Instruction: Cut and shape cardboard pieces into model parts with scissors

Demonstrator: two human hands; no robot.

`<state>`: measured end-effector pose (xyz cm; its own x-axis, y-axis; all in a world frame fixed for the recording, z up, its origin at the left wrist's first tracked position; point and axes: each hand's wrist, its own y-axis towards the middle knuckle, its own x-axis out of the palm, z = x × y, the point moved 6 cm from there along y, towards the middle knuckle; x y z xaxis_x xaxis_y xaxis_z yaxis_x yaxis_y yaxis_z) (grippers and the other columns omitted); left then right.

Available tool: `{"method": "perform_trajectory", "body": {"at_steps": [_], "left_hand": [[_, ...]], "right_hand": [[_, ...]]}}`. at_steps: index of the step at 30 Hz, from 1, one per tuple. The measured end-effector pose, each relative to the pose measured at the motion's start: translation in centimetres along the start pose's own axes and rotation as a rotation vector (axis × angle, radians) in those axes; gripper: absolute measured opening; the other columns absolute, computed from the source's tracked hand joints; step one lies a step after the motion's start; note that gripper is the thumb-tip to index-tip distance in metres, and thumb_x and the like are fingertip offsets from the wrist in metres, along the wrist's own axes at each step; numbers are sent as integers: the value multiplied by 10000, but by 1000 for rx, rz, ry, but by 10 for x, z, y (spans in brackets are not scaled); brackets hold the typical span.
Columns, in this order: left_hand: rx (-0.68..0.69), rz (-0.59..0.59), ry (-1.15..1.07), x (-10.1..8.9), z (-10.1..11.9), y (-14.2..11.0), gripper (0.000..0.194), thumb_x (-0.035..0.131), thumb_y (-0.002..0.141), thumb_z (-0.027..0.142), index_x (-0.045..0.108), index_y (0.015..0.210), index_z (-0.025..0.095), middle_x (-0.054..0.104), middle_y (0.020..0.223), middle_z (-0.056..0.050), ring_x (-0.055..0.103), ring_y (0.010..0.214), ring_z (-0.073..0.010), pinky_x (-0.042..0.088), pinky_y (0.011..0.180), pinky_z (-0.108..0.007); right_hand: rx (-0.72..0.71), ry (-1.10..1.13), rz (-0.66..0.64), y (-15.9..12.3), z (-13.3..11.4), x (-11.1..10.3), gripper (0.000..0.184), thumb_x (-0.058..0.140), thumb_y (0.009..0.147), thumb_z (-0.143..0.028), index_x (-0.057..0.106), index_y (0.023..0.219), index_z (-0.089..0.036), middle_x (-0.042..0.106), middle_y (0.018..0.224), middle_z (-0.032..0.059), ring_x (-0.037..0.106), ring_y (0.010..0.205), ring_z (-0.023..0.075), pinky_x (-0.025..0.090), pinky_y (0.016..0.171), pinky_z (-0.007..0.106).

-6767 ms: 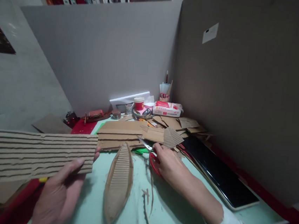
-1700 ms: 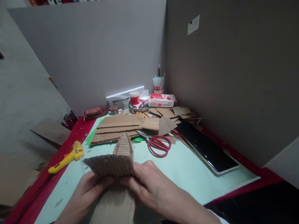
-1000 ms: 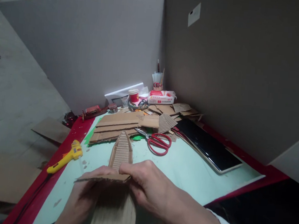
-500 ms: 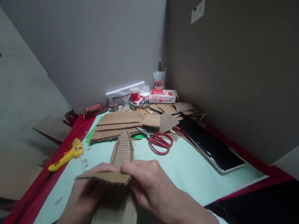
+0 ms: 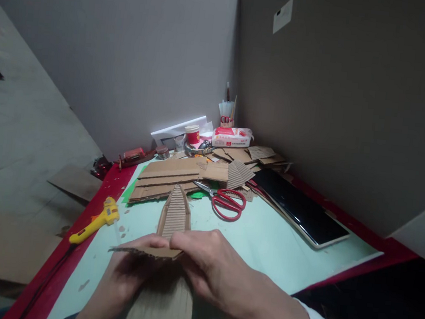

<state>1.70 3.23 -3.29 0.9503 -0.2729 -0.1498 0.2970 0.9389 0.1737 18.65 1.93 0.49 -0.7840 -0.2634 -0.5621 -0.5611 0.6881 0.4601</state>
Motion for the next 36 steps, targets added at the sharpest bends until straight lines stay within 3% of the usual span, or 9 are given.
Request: {"method": "perform_trajectory", "body": {"at_steps": [5,9,13,18,24,27,29,32,36], "left_hand": [[-134,-128,-107,8,-2,-1,273,786,912,371,857,1151,260,859,1088,-29,772,989,-242,578,968,-296],[-119,-27,-121,6,3,-3,357,727,949,445,836,1225,246,850,1154,-47,754,1066,-266,554,1009,-315],[-87,67,-39,3,4,-5,271,712,969,380,863,1159,261,862,1079,-19,748,1002,-239,539,946,-271],[-75,42,-29,5,5,-4,244,718,954,426,895,1030,277,869,946,-6,752,837,-228,562,797,-274],[13,72,-4,3,11,-2,227,771,915,504,904,962,326,866,886,10,735,783,-195,551,781,-245],[53,51,7,4,15,-3,286,757,912,551,908,953,312,851,813,-2,717,700,-197,557,711,-258],[68,52,19,4,16,-4,306,725,937,552,906,992,311,856,833,-15,735,717,-210,567,735,-270],[85,40,32,5,16,-6,401,679,929,644,909,967,317,851,801,-30,729,676,-218,566,694,-279],[102,-21,42,10,15,-7,565,644,862,779,910,865,280,817,703,-53,674,582,-216,541,573,-283]], "right_hand": [[49,-7,-41,3,-4,-5,154,457,1037,-170,494,902,-236,555,799,-17,479,672,152,380,635,253],[86,62,-53,6,-4,-7,195,448,974,-116,461,826,-241,523,762,-30,457,675,150,393,653,238],[92,84,-59,6,-2,-3,203,423,1000,-127,538,864,-223,584,804,-2,496,705,160,429,679,241],[51,21,-32,3,-4,-3,159,502,1020,-148,653,1000,-196,662,829,10,571,710,160,458,686,232],[-69,-3,42,2,-4,-5,490,471,823,-24,753,1203,-151,820,1013,98,739,845,209,538,761,268],[-76,59,-20,4,-3,-1,660,487,793,7,714,1380,-191,834,1155,77,775,934,198,547,838,261],[-42,128,-83,4,-4,1,662,487,839,8,695,1431,-202,821,1246,69,779,1034,194,537,901,253],[1,156,-98,3,-5,0,628,489,870,-10,709,1431,-185,834,1092,75,763,936,190,535,850,252],[-36,114,-96,-5,-4,1,630,497,876,-20,709,1444,-192,714,869,49,651,771,181,521,758,254]]}}
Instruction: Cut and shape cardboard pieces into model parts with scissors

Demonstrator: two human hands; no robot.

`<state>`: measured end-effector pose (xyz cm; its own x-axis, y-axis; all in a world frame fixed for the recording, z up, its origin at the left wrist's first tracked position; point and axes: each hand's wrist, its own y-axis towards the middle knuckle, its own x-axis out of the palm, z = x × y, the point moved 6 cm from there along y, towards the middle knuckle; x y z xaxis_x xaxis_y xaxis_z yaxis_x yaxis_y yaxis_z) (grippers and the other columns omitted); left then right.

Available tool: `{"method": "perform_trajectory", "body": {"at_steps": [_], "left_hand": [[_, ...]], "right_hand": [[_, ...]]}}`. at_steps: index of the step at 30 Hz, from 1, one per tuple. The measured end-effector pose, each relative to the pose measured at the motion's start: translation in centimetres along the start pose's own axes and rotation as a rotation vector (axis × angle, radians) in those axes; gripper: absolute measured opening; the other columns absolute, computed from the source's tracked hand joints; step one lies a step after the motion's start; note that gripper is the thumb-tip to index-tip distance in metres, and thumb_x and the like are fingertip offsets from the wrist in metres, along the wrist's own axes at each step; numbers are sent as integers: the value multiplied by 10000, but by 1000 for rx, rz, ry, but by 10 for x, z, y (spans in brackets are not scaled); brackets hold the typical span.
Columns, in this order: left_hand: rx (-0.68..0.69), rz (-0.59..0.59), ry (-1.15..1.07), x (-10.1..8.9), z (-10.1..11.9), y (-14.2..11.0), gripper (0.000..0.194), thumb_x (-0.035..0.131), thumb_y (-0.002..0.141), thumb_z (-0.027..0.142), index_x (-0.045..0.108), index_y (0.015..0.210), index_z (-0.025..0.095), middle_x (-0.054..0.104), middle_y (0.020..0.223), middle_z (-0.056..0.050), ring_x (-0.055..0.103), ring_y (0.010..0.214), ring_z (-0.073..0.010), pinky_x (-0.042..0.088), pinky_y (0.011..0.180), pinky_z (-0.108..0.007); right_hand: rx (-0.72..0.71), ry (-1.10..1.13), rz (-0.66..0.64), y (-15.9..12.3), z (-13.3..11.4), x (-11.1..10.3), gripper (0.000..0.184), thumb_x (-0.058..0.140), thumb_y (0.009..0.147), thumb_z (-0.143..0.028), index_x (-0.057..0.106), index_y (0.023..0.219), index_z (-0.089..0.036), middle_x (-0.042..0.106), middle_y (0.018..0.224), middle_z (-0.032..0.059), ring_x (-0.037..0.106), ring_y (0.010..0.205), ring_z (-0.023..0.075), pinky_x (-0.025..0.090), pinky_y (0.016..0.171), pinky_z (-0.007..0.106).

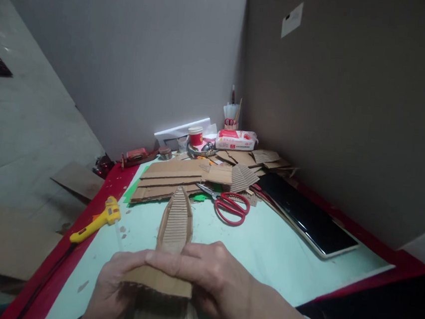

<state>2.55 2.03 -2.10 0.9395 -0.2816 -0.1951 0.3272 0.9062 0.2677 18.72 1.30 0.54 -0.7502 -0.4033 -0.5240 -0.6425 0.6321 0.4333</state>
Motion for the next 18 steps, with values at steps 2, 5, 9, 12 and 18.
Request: {"method": "perform_trajectory", "body": {"at_steps": [2,5,9,12,18], "left_hand": [[-2,-21,-1,1,1,1,597,631,859,794,909,885,267,827,732,-59,682,588,-219,560,586,-280],[-13,-42,-3,0,3,2,532,665,872,747,906,996,289,866,862,-56,740,666,-222,598,676,-265],[-22,-39,-18,-3,5,1,248,735,949,477,848,1162,422,874,1082,23,818,931,-208,598,870,-219],[-17,-29,-28,-4,3,-2,280,726,951,274,848,1116,464,859,1115,75,817,1024,-183,578,926,-193],[-45,-8,-41,-10,-1,-3,408,717,914,153,841,1151,461,861,1121,92,810,1015,-173,569,917,-185]], "right_hand": [[-7,33,-8,-3,3,2,581,506,940,-50,692,1465,-215,698,918,54,648,807,173,524,779,243],[7,20,-10,-6,6,1,528,548,1002,-112,659,1501,-240,705,995,68,664,864,175,536,828,254],[87,22,-121,-8,6,0,497,539,1064,-105,652,1495,-324,715,1224,64,695,1101,176,516,996,269],[59,58,-152,-9,4,-1,463,531,1080,-86,694,1440,-327,699,1313,52,688,1183,159,508,1019,241],[-78,34,-14,-13,1,-3,358,603,1089,-161,714,1416,-252,702,1411,61,686,1252,167,522,1068,239]]}}
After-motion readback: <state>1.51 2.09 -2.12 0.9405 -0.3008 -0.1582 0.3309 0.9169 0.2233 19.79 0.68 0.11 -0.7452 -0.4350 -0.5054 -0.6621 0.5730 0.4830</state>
